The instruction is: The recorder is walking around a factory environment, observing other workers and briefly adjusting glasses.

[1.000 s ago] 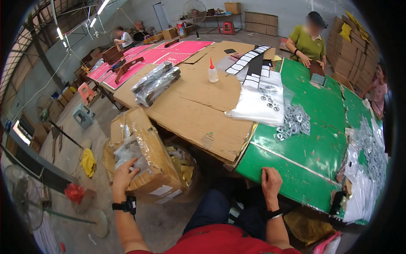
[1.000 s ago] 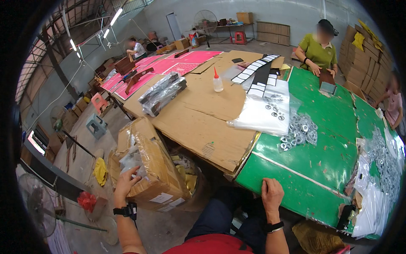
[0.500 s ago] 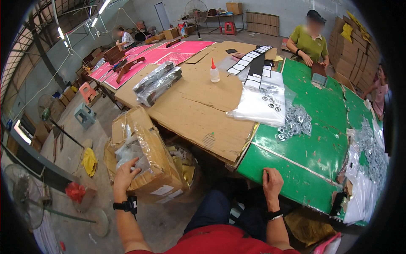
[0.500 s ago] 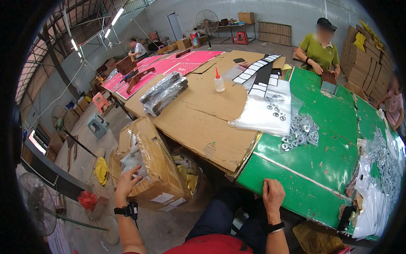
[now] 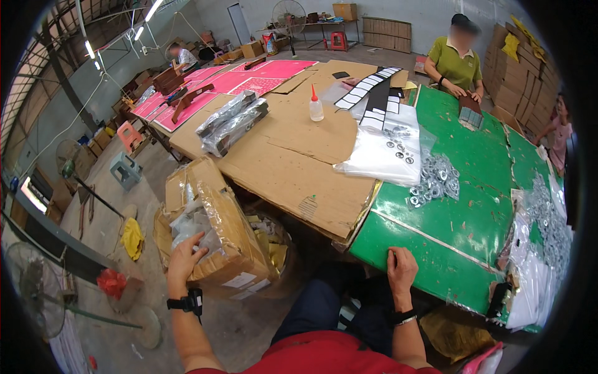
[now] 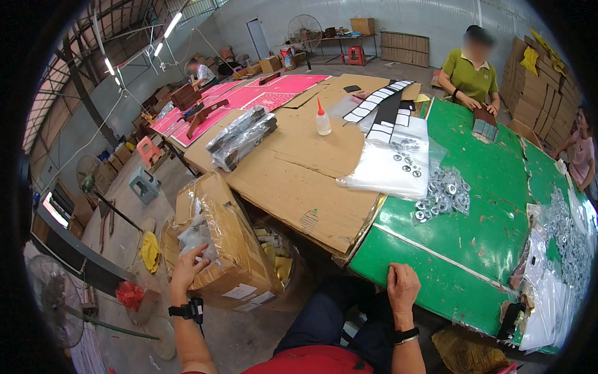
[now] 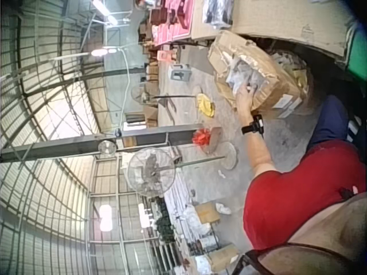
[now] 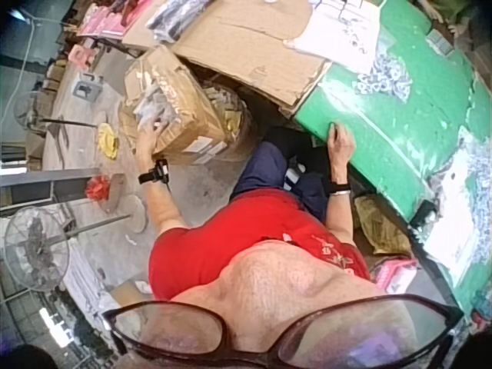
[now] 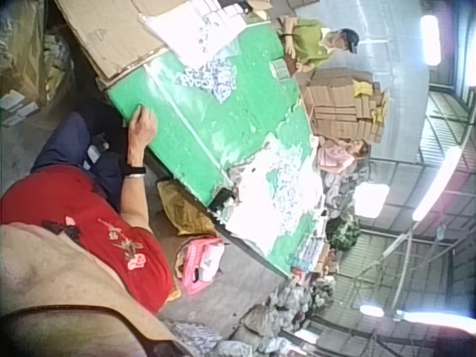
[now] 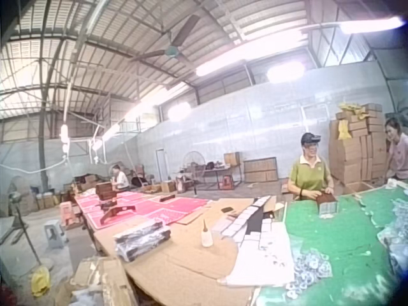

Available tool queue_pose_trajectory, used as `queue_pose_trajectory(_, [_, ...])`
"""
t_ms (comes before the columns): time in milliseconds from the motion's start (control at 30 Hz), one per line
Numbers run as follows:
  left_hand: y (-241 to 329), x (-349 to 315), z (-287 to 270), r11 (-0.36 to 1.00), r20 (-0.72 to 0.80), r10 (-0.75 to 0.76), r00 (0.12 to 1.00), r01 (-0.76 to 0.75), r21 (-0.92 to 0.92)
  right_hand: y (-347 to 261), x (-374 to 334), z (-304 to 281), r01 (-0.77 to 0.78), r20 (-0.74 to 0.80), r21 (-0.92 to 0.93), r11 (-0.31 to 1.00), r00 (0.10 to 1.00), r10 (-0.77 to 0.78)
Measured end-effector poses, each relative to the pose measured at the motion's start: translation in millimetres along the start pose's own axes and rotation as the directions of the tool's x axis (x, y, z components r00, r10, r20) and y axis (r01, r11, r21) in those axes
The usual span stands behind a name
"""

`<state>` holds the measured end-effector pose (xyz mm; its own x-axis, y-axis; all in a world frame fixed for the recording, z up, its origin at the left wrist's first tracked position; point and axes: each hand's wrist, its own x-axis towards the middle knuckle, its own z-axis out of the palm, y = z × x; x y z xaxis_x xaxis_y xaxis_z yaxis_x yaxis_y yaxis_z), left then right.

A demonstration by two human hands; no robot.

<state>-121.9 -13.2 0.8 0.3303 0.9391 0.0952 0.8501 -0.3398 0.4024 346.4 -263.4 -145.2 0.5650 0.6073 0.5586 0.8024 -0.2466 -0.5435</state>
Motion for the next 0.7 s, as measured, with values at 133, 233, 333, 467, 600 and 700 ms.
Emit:
queue_pose_trajectory(133, [1.4, 0.0, -0.4, 1.000, 0.001, -0.001, 1.000, 0.001, -0.003, 1.4, -0.2, 1.0, 0.001, 0.004, 0.002, 1.000, 1.000, -0.001])
queue_pose_trajectory(233, [1.8, 0.4, 0.1, 1.000, 0.003, -0.009, 1.000, 0.009, -0.019, 0.2, 0.0, -0.7, -0.004, 0.006, -0.001, 1.000, 1.000, 0.004])
queue_pose_trajectory(333, [0.0, 1.1, 0.2, 1.000, 0.004, -0.008, 1.000, 0.008, -0.025, -0.1, 0.6, 0.1, -0.005, 0.006, 0.003, 1.000, 1.000, 0.005])
queue_pose_trajectory(467, [2.4, 0.1, -0.6, 0.999, 0.006, -0.017, 1.000, 0.017, -0.030, 0.8, 0.1, 0.2, -0.006, 0.011, -0.003, 1.000, 1.000, 0.006])
queue_pose_trajectory(600, [4.2, -0.5, -1.4, 0.999, 0.011, -0.028, 1.000, 0.028, -0.033, 0.1, 0.6, -0.3, 0.000, 0.004, 0.002, 1.000, 1.000, 0.000])
queue_pose_trajectory(700, [5.4, -0.6, -1.8, 0.998, 0.018, -0.035, 0.999, 0.036, -0.042, -0.7, 0.7, -1.4, 0.004, 0.011, -0.004, 1.000, 1.000, -0.004])
